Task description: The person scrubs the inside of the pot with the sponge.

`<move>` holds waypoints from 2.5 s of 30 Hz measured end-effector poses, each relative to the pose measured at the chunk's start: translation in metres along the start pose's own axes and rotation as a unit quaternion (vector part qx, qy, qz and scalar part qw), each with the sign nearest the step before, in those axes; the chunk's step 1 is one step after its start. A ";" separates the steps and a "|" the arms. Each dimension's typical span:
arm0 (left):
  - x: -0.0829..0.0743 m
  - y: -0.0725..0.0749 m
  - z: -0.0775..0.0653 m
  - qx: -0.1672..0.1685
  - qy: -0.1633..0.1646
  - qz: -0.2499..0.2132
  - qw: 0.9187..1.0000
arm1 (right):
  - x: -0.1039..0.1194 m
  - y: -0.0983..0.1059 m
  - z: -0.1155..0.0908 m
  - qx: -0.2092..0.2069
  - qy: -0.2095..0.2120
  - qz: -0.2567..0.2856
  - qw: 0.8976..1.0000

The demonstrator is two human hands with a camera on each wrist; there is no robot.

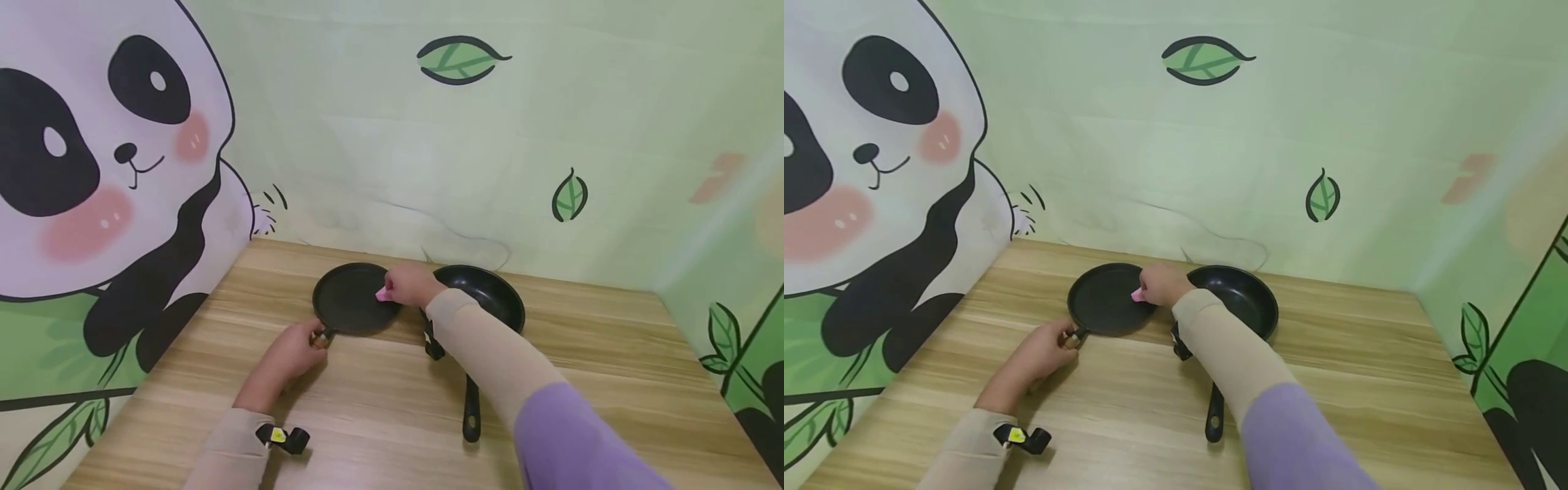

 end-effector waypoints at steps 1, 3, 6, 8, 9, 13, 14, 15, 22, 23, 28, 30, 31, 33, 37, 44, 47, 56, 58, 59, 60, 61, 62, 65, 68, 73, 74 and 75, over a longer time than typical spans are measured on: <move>-0.001 0.000 0.000 0.002 -0.003 0.001 1.000 | -0.001 0.000 0.002 -0.010 -0.002 0.005 1.000; -0.003 -0.001 0.000 0.005 -0.010 0.004 1.000 | -0.004 -0.001 0.006 -0.030 -0.007 0.018 0.999; -0.005 -0.001 0.000 0.010 -0.018 0.011 1.000 | -0.009 -0.001 0.010 -0.059 -0.020 0.033 0.998; -0.006 -0.001 0.000 0.011 -0.021 0.014 1.000 | -0.009 -0.001 0.011 -0.073 -0.023 0.035 0.996; -0.006 -0.001 -0.001 0.012 -0.021 0.014 1.000 | -0.008 0.000 0.013 -0.078 -0.025 0.035 0.996; -0.006 -0.002 -0.001 0.014 -0.020 0.014 1.000 | -0.006 0.000 0.017 -0.090 -0.030 0.042 0.995; -0.006 -0.002 0.000 0.014 -0.020 0.014 1.000 | -0.006 0.000 0.018 -0.093 -0.032 0.044 0.994; -0.006 -0.002 0.000 0.014 -0.020 0.014 1.000 | -0.006 0.000 0.019 -0.097 -0.034 0.049 0.993; -0.004 -0.003 0.000 0.014 -0.010 0.022 1.000 | -0.001 0.000 0.024 -0.130 -0.039 0.041 0.990; -0.004 -0.002 0.000 0.014 -0.011 0.024 1.000 | 0.001 -0.001 0.025 -0.134 -0.037 0.031 0.990; -0.006 -0.002 0.000 0.017 -0.014 0.031 0.999 | 0.007 -0.003 0.028 -0.159 -0.029 -0.003 0.987; -0.007 -0.002 0.000 0.017 -0.015 0.035 0.999 | 0.009 -0.003 0.030 -0.166 -0.032 -0.008 0.986; -0.008 -0.002 0.000 0.016 -0.017 0.037 0.999 | 0.010 -0.004 0.030 -0.169 -0.035 -0.010 0.985; -0.007 -0.002 0.000 0.016 -0.014 0.038 0.999 | 0.010 -0.005 0.033 -0.172 -0.040 -0.011 0.984; -0.006 -0.001 0.001 0.017 -0.009 0.042 0.999 | 0.013 -0.005 0.037 -0.187 -0.046 -0.015 0.981; -0.004 -0.003 0.000 0.018 -0.008 0.033 0.999 | 0.019 -0.009 0.041 -0.181 -0.054 0.010 0.982; -0.006 -0.003 0.000 0.012 -0.017 0.037 0.999 | 0.018 -0.011 0.042 -0.180 -0.062 0.014 0.982; -0.005 -0.007 0.000 0.013 -0.015 0.040 0.999 | 0.017 -0.020 0.046 -0.184 -0.066 0.036 0.980; -0.004 -0.007 0.000 0.012 -0.017 0.041 0.999 | 0.018 -0.020 0.046 -0.185 -0.067 0.035 0.980; -0.004 -0.006 0.000 0.013 -0.017 0.040 0.999 | 0.019 -0.020 0.047 -0.187 -0.066 0.034 0.980; -0.004 -0.006 0.001 0.013 -0.017 0.040 0.999 | 0.020 -0.020 0.047 -0.188 -0.065 0.035 0.979; -0.004 -0.005 0.001 0.013 -0.016 0.039 0.999 | 0.021 -0.019 0.048 -0.191 -0.064 0.034 0.979; -0.005 -0.005 0.001 0.012 -0.018 0.040 0.999 | 0.022 -0.019 0.048 -0.195 -0.062 0.033 0.978; -0.006 -0.003 0.001 0.011 -0.019 0.042 0.999 | 0.025 -0.019 0.049 -0.210 -0.057 0.027 0.976; -0.006 -0.002 0.001 0.012 -0.016 0.043 0.999 | 0.027 -0.018 0.051 -0.213 -0.057 0.024 0.975; -0.006 -0.003 0.000 0.017 -0.009 0.042 0.999 | 0.031 -0.019 0.051 -0.201 -0.062 0.021 0.977; -0.006 -0.003 0.000 0.017 -0.010 0.042 0.999 | 0.032 -0.019 0.051 -0.198 -0.064 0.021 0.978; -0.007 -0.003 -0.001 0.018 -0.011 0.043 0.999 | 0.033 -0.019 0.051 -0.197 -0.066 0.020 0.978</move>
Point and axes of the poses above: each hand's wrist, its own z-axis towards the middle knuckle, its own y-axis out of the back of the hand, x = y × z, the point moved 10 cm from there along z, towards the middle knuckle, and after that the axes turned 4 degrees about y, right-handed, at the moved point
